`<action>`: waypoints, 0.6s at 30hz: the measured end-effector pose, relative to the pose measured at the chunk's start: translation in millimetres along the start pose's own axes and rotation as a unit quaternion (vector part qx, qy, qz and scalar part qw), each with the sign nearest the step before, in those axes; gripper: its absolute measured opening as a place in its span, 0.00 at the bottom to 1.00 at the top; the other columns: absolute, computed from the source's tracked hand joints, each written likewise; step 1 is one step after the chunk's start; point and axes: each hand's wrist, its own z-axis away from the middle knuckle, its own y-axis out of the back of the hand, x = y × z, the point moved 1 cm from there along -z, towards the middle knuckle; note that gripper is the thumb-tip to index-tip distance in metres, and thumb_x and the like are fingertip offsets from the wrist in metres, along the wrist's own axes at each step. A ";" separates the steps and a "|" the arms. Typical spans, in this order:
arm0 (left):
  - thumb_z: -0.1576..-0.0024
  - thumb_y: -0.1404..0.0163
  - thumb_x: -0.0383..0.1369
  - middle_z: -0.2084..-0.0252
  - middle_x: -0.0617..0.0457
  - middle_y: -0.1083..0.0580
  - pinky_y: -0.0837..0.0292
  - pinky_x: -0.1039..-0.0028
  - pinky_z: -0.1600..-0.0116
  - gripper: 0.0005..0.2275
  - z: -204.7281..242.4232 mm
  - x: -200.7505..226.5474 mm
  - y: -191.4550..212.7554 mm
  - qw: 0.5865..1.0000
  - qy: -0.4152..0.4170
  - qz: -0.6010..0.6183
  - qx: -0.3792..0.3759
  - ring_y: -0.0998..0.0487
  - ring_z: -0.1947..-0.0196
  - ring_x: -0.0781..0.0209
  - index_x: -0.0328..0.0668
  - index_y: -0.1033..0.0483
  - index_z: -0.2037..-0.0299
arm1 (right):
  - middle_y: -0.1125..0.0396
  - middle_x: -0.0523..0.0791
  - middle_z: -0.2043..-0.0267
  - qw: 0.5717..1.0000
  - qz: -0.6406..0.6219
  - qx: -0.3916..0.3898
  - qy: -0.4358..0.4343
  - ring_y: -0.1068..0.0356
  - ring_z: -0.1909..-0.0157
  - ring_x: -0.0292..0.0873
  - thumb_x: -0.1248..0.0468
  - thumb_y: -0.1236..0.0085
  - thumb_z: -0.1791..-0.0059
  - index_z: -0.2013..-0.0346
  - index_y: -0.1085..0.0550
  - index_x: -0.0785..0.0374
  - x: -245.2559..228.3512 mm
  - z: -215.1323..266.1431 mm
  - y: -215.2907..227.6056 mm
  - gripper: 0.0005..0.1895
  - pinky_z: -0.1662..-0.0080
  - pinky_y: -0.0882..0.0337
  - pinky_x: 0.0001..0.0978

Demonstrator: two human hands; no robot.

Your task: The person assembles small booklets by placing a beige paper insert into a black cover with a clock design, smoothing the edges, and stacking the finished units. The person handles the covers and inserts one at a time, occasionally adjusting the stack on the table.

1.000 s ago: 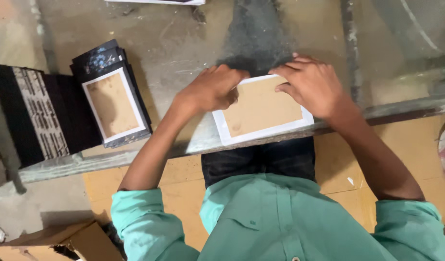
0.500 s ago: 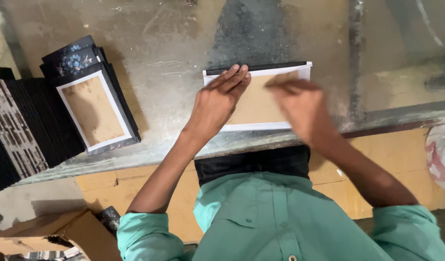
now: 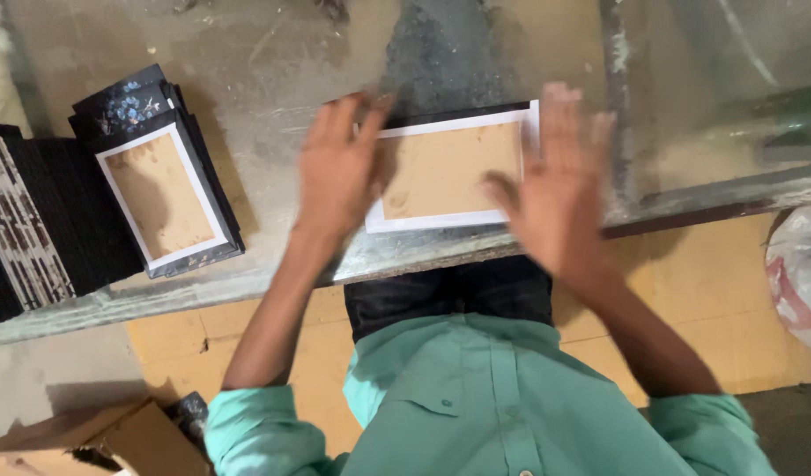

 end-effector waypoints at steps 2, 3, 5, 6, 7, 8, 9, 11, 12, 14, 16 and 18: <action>0.48 0.43 0.30 0.48 0.42 0.30 0.29 0.56 0.45 0.20 -16.2 16.7 -21.8 0.999 -0.026 0.010 0.022 0.29 0.48 0.43 0.36 0.25 0.44 | 0.47 0.60 0.23 0.981 -0.191 -0.004 0.040 0.52 0.21 0.56 0.44 0.45 0.47 0.26 0.42 0.72 -28.9 -8.2 -14.2 0.45 0.26 0.58 0.57; 0.45 0.43 0.32 0.52 0.41 0.29 0.29 0.55 0.47 0.17 -22.0 24.5 -31.5 1.000 -0.018 -0.007 0.017 0.27 0.51 0.42 0.34 0.25 0.47 | 0.48 0.56 0.22 0.979 -0.202 -0.018 0.033 0.52 0.20 0.55 0.45 0.43 0.46 0.25 0.44 0.69 -37.9 -5.9 -19.0 0.44 0.24 0.57 0.56; 0.40 0.44 0.36 0.59 0.39 0.27 0.28 0.54 0.51 0.13 -32.1 28.3 -34.5 1.000 0.014 -0.012 -0.017 0.25 0.57 0.40 0.33 0.24 0.53 | 0.49 0.49 0.20 0.974 -0.223 -0.037 0.021 0.53 0.17 0.52 0.48 0.39 0.45 0.23 0.46 0.64 -48.6 -2.7 -24.6 0.43 0.20 0.56 0.55; 0.37 0.44 0.39 0.61 0.39 0.26 0.27 0.54 0.53 0.14 -38.3 26.1 -29.6 0.998 0.040 0.000 -0.045 0.25 0.60 0.38 0.33 0.24 0.56 | 0.48 0.49 0.21 0.970 -0.239 -0.036 0.002 0.52 0.18 0.51 0.49 0.38 0.46 0.22 0.48 0.65 -49.7 0.2 -23.5 0.46 0.20 0.57 0.55; 0.34 0.45 0.42 0.64 0.38 0.25 0.27 0.53 0.55 0.16 -42.6 23.5 -22.1 0.995 0.066 0.013 -0.072 0.24 0.64 0.37 0.33 0.24 0.59 | 0.47 0.49 0.22 0.967 -0.254 -0.034 -0.015 0.50 0.20 0.50 0.49 0.37 0.48 0.22 0.50 0.66 -49.9 5.7 -20.5 0.48 0.21 0.58 0.56; 0.33 0.46 0.41 0.68 0.39 0.26 0.27 0.54 0.57 0.15 -46.0 20.1 -12.9 0.988 0.062 0.062 -0.127 0.24 0.66 0.37 0.34 0.22 0.61 | 0.46 0.49 0.23 0.962 -0.269 -0.033 -0.032 0.48 0.21 0.49 0.49 0.37 0.49 0.21 0.52 0.67 -50.1 10.6 -17.4 0.51 0.21 0.58 0.57; 0.32 0.47 0.40 0.71 0.39 0.26 0.28 0.55 0.58 0.14 -46.0 17.5 -4.3 0.974 0.056 0.114 -0.185 0.24 0.68 0.38 0.34 0.20 0.62 | 0.49 0.56 0.25 0.964 -0.255 0.053 -0.048 0.53 0.22 0.55 0.47 0.36 0.50 0.23 0.55 0.69 -51.1 17.3 -12.9 0.54 0.22 0.58 0.56; 0.34 0.45 0.38 0.72 0.38 0.26 0.28 0.57 0.59 0.13 -46.0 13.5 10.1 0.948 0.058 0.175 -0.258 0.24 0.68 0.39 0.33 0.19 0.62 | 0.58 0.71 0.28 0.945 -0.223 0.227 -0.075 0.62 0.24 0.66 0.44 0.35 0.53 0.25 0.61 0.73 -53.6 22.9 -6.1 0.60 0.26 0.59 0.54; 0.36 0.42 0.37 0.70 0.36 0.26 0.27 0.58 0.58 0.13 -42.0 12.5 16.4 0.942 0.065 0.184 -0.273 0.24 0.66 0.40 0.31 0.20 0.59 | 0.58 0.66 0.27 0.890 -0.358 0.271 -0.080 0.60 0.24 0.59 0.50 0.34 0.51 0.25 0.62 0.71 -52.3 22.3 -4.0 0.56 0.26 0.55 0.50; 0.40 0.40 0.35 0.61 0.40 0.24 0.25 0.64 0.54 0.12 -38.4 8.6 24.8 0.902 0.063 0.318 -0.287 0.23 0.59 0.48 0.32 0.21 0.54 | 0.59 0.55 0.24 0.717 -0.606 0.334 -0.085 0.55 0.24 0.45 0.62 0.34 0.45 0.26 0.64 0.67 -47.9 21.1 -1.1 0.51 0.28 0.47 0.42; 0.44 0.41 0.31 0.49 0.50 0.21 0.23 0.71 0.46 0.15 -28.4 5.4 31.8 0.789 0.048 0.555 -0.261 0.22 0.49 0.62 0.37 0.23 0.47 | 0.39 0.56 0.35 0.627 -0.759 0.093 -0.153 0.39 0.34 0.45 0.69 0.37 0.47 0.32 0.43 0.71 -22.6 18.7 0.1 0.33 0.34 0.38 0.42; 0.43 0.40 0.32 0.41 0.52 0.26 0.28 0.72 0.38 0.22 -26.6 -5.0 50.2 0.777 -0.032 0.597 -0.198 0.26 0.42 0.63 0.38 0.30 0.39 | 0.26 0.53 0.46 0.633 -0.749 -0.083 -0.178 0.29 0.44 0.43 0.70 0.38 0.49 0.40 0.28 0.69 4.4 22.4 9.2 0.22 0.41 0.32 0.40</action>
